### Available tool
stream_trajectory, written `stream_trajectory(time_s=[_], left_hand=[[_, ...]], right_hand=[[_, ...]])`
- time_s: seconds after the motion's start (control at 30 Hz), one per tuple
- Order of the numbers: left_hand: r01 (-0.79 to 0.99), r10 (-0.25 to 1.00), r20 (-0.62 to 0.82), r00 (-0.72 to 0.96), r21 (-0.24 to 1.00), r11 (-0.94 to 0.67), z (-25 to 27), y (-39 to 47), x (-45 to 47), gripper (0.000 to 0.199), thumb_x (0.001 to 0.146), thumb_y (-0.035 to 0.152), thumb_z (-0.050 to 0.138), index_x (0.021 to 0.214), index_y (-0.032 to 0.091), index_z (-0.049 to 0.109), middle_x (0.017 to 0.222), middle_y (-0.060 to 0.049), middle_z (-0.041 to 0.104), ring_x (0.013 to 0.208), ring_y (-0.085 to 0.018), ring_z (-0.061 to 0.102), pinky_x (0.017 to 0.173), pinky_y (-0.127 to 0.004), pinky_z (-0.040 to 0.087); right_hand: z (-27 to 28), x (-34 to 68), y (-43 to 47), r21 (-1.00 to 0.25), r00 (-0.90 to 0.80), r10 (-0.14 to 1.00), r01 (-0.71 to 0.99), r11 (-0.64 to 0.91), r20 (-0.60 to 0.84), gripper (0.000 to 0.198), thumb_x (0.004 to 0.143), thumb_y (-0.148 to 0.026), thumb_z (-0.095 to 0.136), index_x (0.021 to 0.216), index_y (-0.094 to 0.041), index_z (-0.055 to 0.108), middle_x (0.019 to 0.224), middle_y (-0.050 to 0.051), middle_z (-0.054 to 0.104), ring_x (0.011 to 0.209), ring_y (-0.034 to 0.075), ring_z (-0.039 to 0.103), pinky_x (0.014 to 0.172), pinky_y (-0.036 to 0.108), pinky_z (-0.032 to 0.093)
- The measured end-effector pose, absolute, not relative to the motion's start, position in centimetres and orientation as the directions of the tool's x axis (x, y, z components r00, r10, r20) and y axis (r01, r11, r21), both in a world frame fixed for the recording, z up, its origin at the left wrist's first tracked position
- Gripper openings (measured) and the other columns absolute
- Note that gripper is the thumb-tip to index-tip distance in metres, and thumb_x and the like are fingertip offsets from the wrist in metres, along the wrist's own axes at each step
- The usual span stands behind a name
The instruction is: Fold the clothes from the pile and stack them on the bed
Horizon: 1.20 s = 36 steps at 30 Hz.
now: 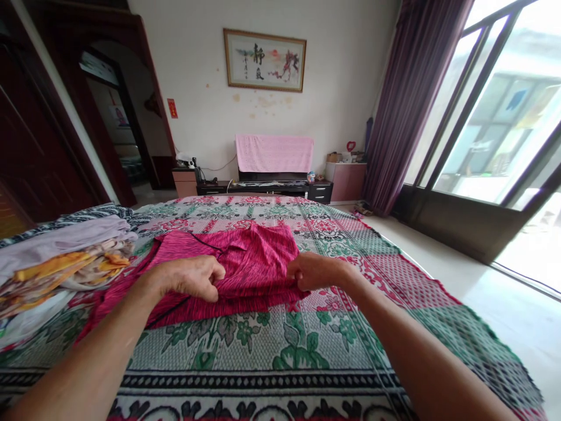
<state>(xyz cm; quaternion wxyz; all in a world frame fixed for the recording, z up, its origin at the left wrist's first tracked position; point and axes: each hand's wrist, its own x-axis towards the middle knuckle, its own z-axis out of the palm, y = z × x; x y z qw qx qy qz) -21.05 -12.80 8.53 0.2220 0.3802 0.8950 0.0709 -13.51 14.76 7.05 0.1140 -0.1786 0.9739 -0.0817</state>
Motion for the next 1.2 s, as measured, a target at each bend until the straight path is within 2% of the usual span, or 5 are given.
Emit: stream_trajectory(time_s=[0.17, 0.43, 0.77, 1.03, 1.2], left_hand=[[0.453, 0.6, -0.392, -0.697, 0.408, 0.793, 8.7, -14.5, -22.2, 0.017, 0.06, 0.035, 0.06, 0.065, 0.019, 0.061, 0.052, 0.004, 0.052, 0.052, -0.012, 0.048, 0.048, -0.023, 0.032], [0.509, 0.538, -0.048, -0.841, 0.265, 0.819, 7.2, -15.0, -24.3, 0.025, 0.066, 0.038, 0.058, 0.076, 0.022, 0.074, 0.067, 0.001, 0.066, 0.063, -0.012, 0.055, 0.054, -0.021, 0.033], [0.472, 0.64, -0.426, -0.64, 0.439, 0.765, 6.9, -12.8, -22.1, 0.04, 0.063, 0.058, 0.063, 0.057, 0.018, 0.06, 0.054, 0.0, 0.058, 0.05, -0.012, 0.052, 0.049, -0.024, 0.037], [0.54, 0.655, -0.417, -0.63, 0.371, 0.755, 5.8, -10.7, -21.5, 0.022, 0.066, 0.035, 0.06, 0.052, 0.018, 0.056, 0.05, 0.0, 0.057, 0.049, -0.013, 0.055, 0.051, -0.026, 0.044], [0.539, 0.664, -0.436, -0.607, 0.388, 0.747, 6.4, -11.1, -21.4, 0.016, 0.062, 0.028, 0.059, 0.051, 0.018, 0.055, 0.049, 0.001, 0.056, 0.049, -0.013, 0.054, 0.047, -0.025, 0.041]], right_hand=[[7.4, -13.3, 15.2, -0.399, -0.881, -0.407, -0.292, 0.869, -0.241, 0.013, 0.075, -0.024, 0.059, 0.078, -0.019, 0.071, 0.071, -0.001, 0.066, 0.062, 0.009, 0.053, 0.057, 0.02, 0.037], [5.1, -20.4, 12.8, -0.359, -0.967, -0.175, -0.232, 0.904, 0.185, 0.024, 0.075, -0.019, 0.052, 0.086, -0.02, 0.073, 0.076, 0.0, 0.07, 0.06, 0.01, 0.053, 0.059, 0.023, 0.038], [2.8, -31.3, 8.2, -0.307, -0.966, 0.128, 0.054, 0.95, 0.226, 0.022, 0.079, -0.028, 0.055, 0.085, -0.017, 0.073, 0.081, 0.005, 0.071, 0.075, 0.016, 0.061, 0.065, 0.022, 0.041], [1.4, -32.6, 7.2, -0.403, -0.918, 0.344, 0.245, 0.882, 0.196, 0.026, 0.076, -0.027, 0.06, 0.096, -0.02, 0.075, 0.099, 0.01, 0.071, 0.092, 0.023, 0.064, 0.072, 0.027, 0.046], [2.1, -32.9, 7.8, -0.478, -0.914, 0.335, 0.193, 0.857, 0.231, 0.026, 0.078, -0.034, 0.062, 0.095, -0.022, 0.077, 0.089, 0.007, 0.073, 0.084, 0.021, 0.065, 0.068, 0.025, 0.047]])
